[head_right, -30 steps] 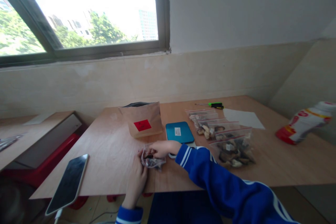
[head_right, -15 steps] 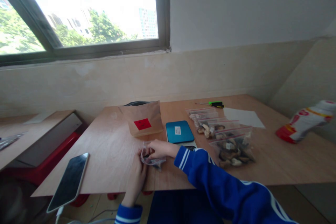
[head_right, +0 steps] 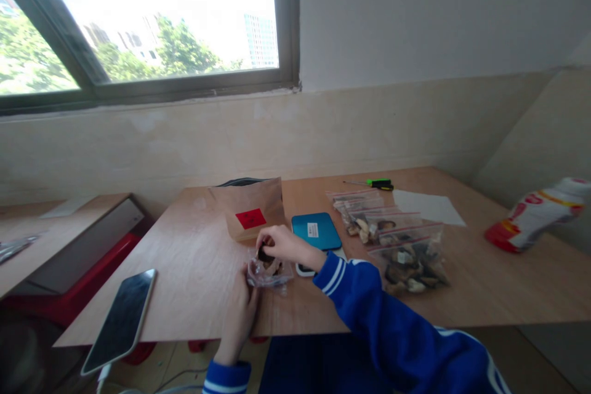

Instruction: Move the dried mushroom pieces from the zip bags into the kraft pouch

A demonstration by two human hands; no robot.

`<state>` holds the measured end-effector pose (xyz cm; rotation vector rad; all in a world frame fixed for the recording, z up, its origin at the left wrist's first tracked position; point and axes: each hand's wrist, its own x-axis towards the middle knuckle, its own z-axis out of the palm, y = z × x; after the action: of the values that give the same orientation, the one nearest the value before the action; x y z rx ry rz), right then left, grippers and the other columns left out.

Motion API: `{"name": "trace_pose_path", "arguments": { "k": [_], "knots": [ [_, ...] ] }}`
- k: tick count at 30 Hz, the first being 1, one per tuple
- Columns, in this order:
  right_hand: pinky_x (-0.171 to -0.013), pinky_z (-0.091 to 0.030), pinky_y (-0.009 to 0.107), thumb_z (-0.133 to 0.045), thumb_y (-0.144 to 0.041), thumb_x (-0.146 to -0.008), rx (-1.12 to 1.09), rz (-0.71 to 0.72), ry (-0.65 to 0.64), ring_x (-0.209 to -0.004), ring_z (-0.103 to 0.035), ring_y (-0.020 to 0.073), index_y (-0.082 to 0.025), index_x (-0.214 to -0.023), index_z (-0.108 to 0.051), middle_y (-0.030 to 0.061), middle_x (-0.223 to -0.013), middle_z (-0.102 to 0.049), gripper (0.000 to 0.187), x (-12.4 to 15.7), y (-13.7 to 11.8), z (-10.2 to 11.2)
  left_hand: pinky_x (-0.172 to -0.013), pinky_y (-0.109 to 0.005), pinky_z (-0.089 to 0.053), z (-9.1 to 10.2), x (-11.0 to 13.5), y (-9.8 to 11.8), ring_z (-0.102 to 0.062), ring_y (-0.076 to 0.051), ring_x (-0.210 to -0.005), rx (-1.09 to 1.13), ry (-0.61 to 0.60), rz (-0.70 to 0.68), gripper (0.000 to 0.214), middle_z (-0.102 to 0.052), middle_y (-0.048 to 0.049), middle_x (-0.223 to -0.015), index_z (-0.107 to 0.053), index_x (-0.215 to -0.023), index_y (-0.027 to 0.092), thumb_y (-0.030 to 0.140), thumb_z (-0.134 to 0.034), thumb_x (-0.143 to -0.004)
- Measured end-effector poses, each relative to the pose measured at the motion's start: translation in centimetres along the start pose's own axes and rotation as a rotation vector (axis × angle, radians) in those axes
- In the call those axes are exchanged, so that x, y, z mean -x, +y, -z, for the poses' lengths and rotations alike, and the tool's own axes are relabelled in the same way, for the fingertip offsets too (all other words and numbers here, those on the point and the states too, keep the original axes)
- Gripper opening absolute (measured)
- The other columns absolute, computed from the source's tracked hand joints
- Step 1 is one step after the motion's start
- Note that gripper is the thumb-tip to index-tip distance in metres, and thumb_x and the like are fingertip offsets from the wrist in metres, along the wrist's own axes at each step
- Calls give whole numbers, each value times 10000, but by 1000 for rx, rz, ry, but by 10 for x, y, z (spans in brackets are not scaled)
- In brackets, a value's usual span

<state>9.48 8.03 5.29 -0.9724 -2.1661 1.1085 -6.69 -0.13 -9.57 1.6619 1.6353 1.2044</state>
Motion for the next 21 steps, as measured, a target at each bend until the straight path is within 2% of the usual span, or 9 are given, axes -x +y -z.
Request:
{"name": "trace_pose_path", "arguments": {
  "k": [3,5,8,11,13,17,21],
  "knots": [
    [-696,-515,259,-609,-128,-748,-216,33,9,-744,-669,153,-130,-838,-664,50,-810,-716,106,-5,-15,23,-1107,-433,-346,-1,0,3,-448,-237,-1332,4,20,35,490,-484,-162,-1422,-379,-1378,161,306,-395,-909],
    [-736,-524,279,-668,-213,-752,-321,91,68,-776,-670,154,-132,-861,-657,53,-837,-716,136,-12,-28,40,-1127,-438,-315,-2,0,3,-425,-239,-1350,-3,19,43,497,-473,-173,-1431,-380,-1378,143,309,-392,-910],
    [-786,-525,288,-708,-301,-752,-385,206,265,-836,-665,148,-151,-890,-649,46,-895,-709,212,-27,-47,65,-1125,-452,-321,-1,1,2,-426,-246,-1349,3,11,29,509,-471,-166,-1435,-380,-1385,151,304,-420,-901],
    [-786,-529,276,-710,-327,-756,-339,304,476,-862,-655,141,-164,-891,-641,35,-911,-696,223,-49,-62,80,-1128,-452,-321,0,2,1,-431,-242,-1345,-1,29,18,510,-471,-146,-1440,-385,-1384,173,285,-441,-890],
    [-770,-535,270,-690,-305,-772,-268,351,533,-840,-654,137,-161,-878,-637,33,-897,-687,187,-63,-67,85,-1135,-452,-309,1,2,1,-424,-238,-1350,-8,16,24,506,-467,-150,-1441,-382,-1383,164,280,-427,-893],
    [-725,-542,252,-609,-201,-809,-108,418,563,-768,-660,120,-167,-862,-625,11,-857,-674,65,-84,-68,83,-1136,-448,-307,2,1,5,-410,-235,-1360,-5,-13,41,507,-462,-162,-1441,-373,-1381,144,291,-407,-897],
    [-721,-532,245,-518,-131,-834,86,528,515,-821,-653,130,-168,-849,-619,20,-896,-658,109,-86,-61,75,-1131,-455,-318,-1,3,5,-431,-247,-1346,-12,9,51,509,-463,-174,-1443,-379,-1374,135,308,-407,-896]
  ]
}}
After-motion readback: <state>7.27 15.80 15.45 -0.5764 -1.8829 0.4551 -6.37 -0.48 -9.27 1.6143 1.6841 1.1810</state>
